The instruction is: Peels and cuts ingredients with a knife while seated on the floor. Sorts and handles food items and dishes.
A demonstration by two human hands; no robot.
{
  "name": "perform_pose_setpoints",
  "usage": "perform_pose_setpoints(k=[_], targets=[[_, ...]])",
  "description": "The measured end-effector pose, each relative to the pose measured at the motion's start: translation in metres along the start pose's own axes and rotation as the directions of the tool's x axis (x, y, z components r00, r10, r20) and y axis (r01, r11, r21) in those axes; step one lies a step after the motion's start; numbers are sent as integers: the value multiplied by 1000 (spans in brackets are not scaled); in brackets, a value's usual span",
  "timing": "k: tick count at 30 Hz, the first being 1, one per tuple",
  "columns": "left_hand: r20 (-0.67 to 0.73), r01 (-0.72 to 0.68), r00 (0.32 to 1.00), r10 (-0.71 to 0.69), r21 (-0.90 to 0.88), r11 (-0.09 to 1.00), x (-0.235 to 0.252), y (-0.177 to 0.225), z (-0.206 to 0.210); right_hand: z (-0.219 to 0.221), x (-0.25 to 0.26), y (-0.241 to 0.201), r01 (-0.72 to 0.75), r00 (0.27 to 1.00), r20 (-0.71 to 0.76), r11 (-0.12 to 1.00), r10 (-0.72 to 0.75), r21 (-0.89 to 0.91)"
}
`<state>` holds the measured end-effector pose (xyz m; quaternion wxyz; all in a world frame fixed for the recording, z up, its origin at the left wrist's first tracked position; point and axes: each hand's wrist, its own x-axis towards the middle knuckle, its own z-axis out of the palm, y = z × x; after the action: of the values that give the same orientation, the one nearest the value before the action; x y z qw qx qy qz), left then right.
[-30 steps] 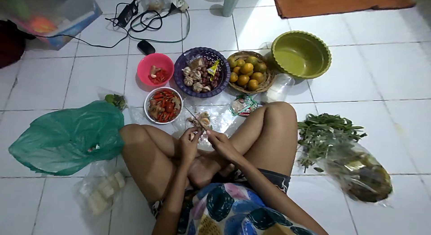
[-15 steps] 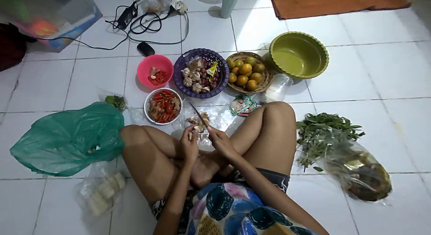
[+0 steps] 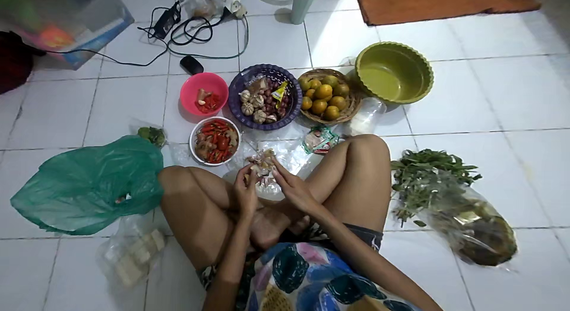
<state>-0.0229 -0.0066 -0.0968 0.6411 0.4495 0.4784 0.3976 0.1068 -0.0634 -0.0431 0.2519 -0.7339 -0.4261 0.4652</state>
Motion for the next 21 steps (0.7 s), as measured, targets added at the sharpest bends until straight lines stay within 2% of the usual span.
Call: perform_pose_setpoints(k=[2, 5, 12, 17, 21], targets=[[-8, 10, 1000, -10, -23, 1000, -1, 1, 4, 4, -4, -8, 29, 999, 44, 998, -26, -53], [6, 66, 998, -66, -47, 997, -1, 4, 4, 11, -4, -10, 32, 999, 28, 997, -30, -75], [147, 298, 954, -261, -363, 883, 3, 22, -6, 3, -1, 1, 35, 998, -55, 999, -34, 26], [179, 298, 953, -243, -426, 854, 4, 26, -10, 5, 6, 19, 76, 993, -100, 991, -66, 106], [209, 296, 953, -219, -494, 818, 4, 26, -13, 6, 2, 16, 69, 994, -95, 978, -51, 195]])
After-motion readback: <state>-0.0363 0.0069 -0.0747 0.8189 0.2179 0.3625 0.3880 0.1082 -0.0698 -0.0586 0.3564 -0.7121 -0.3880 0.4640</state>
